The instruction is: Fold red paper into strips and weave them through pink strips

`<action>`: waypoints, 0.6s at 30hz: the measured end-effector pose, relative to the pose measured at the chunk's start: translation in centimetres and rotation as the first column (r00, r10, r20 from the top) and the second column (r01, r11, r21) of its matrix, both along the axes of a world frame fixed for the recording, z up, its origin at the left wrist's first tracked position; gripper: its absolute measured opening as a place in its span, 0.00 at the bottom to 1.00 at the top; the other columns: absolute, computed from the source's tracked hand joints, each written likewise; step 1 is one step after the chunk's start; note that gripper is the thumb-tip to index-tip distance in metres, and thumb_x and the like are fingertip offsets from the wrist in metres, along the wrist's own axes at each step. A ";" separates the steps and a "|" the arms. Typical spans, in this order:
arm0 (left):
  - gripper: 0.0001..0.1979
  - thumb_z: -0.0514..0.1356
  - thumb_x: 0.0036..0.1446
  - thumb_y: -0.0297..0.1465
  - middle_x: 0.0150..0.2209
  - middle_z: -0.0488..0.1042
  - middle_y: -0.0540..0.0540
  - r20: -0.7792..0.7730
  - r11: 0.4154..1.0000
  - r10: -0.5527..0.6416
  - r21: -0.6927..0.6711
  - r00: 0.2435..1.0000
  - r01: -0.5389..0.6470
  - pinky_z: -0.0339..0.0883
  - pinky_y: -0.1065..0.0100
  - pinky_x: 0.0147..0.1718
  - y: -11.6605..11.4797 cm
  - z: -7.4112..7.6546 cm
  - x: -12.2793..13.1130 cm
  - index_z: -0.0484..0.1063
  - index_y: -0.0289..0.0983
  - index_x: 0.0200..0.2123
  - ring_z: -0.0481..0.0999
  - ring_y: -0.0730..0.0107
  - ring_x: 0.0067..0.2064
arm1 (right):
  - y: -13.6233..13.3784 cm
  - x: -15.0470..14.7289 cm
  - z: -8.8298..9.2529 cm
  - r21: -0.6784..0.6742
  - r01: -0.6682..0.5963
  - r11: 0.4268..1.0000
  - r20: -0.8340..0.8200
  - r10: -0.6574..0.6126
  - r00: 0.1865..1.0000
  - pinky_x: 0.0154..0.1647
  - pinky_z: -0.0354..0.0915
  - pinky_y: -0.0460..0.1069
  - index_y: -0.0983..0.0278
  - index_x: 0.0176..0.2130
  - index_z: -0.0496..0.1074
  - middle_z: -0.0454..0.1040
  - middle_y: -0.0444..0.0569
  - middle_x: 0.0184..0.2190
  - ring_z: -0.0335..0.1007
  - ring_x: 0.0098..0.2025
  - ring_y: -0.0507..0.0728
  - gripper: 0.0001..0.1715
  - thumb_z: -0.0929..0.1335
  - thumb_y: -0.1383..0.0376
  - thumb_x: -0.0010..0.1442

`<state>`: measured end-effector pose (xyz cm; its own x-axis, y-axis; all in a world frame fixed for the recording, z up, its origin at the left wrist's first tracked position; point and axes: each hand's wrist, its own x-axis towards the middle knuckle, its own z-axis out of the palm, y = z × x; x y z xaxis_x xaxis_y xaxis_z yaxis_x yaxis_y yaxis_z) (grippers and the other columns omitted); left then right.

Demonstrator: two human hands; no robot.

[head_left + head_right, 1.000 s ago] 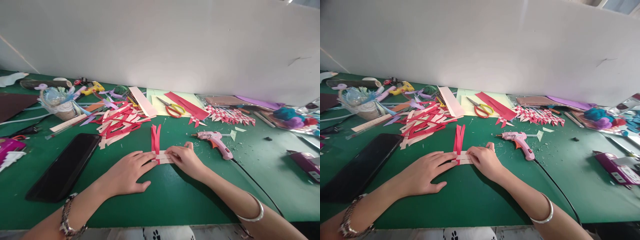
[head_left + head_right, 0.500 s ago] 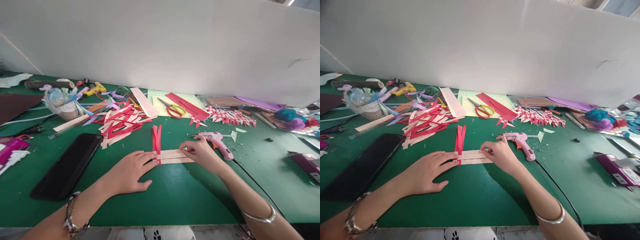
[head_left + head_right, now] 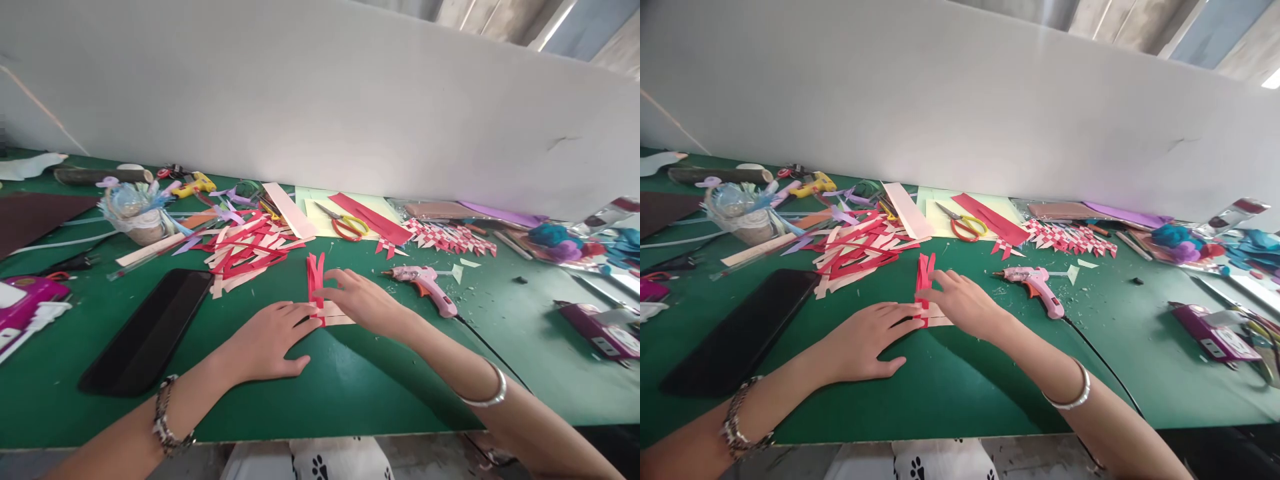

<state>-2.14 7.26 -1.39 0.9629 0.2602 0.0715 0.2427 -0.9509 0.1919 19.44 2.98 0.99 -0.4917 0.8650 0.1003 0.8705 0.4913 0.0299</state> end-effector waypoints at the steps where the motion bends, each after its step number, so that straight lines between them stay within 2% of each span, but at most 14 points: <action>1: 0.24 0.55 0.53 0.37 0.55 0.64 0.43 0.003 1.000 -0.002 0.003 1.000 0.002 0.58 0.56 0.51 0.0 0.0 0.0 0.61 0.40 0.53 0.66 0.56 0.52 | 0.5 -0.5 -0.2 0.000 -0.033 0.999 0.029 0.033 0.999 0.39 0.61 0.50 0.57 0.48 0.68 0.62 0.53 0.51 0.62 0.42 0.57 0.21 0.61 0.74 0.58; 4: 0.24 0.55 0.53 0.37 0.56 0.63 0.44 0.017 1.000 -0.006 0.000 1.000 0.006 0.57 0.57 0.51 -0.1 -0.1 0.0 0.60 0.40 0.54 0.65 0.57 0.53 | 1.8 -1.2 -0.4 0.036 -0.036 0.999 0.105 0.032 0.994 0.41 0.61 0.53 0.62 0.40 0.72 0.58 0.56 0.55 0.60 0.44 0.60 0.11 0.62 0.69 0.59; 8: 0.23 0.55 0.52 0.36 0.55 0.64 0.44 0.030 1.000 0.002 -0.015 1.000 -0.001 0.57 0.57 0.52 -0.1 -0.2 -0.1 0.62 0.39 0.52 0.65 0.57 0.53 | 2.9 -0.3 0.3 0.069 -0.027 0.997 0.053 0.024 0.998 0.42 0.59 0.54 0.64 0.35 0.74 0.60 0.56 0.53 0.58 0.45 0.61 0.10 0.63 0.64 0.59; 12: 0.22 0.55 0.52 0.36 0.54 0.65 0.43 0.022 1.000 0.004 -0.014 1.000 -0.004 0.58 0.57 0.51 -0.1 0.0 0.0 0.63 0.39 0.52 0.65 0.57 0.53 | 4.2 0.9 0.6 -0.048 -0.022 0.999 -0.083 0.018 0.996 0.42 0.57 0.51 0.62 0.34 0.74 0.65 0.53 0.45 0.60 0.43 0.57 0.11 0.64 0.61 0.60; 18: 0.23 0.55 0.53 0.35 0.55 0.64 0.43 0.003 1.000 0.000 -0.010 1.000 0.000 0.57 0.57 0.52 -0.1 0.3 0.0 0.62 0.40 0.53 0.64 0.58 0.54 | 6.4 0.6 -0.1 -0.224 0.083 0.971 -0.063 -0.099 0.993 0.42 0.51 0.51 0.64 0.37 0.73 0.68 0.51 0.39 0.62 0.42 0.56 0.10 0.63 0.64 0.60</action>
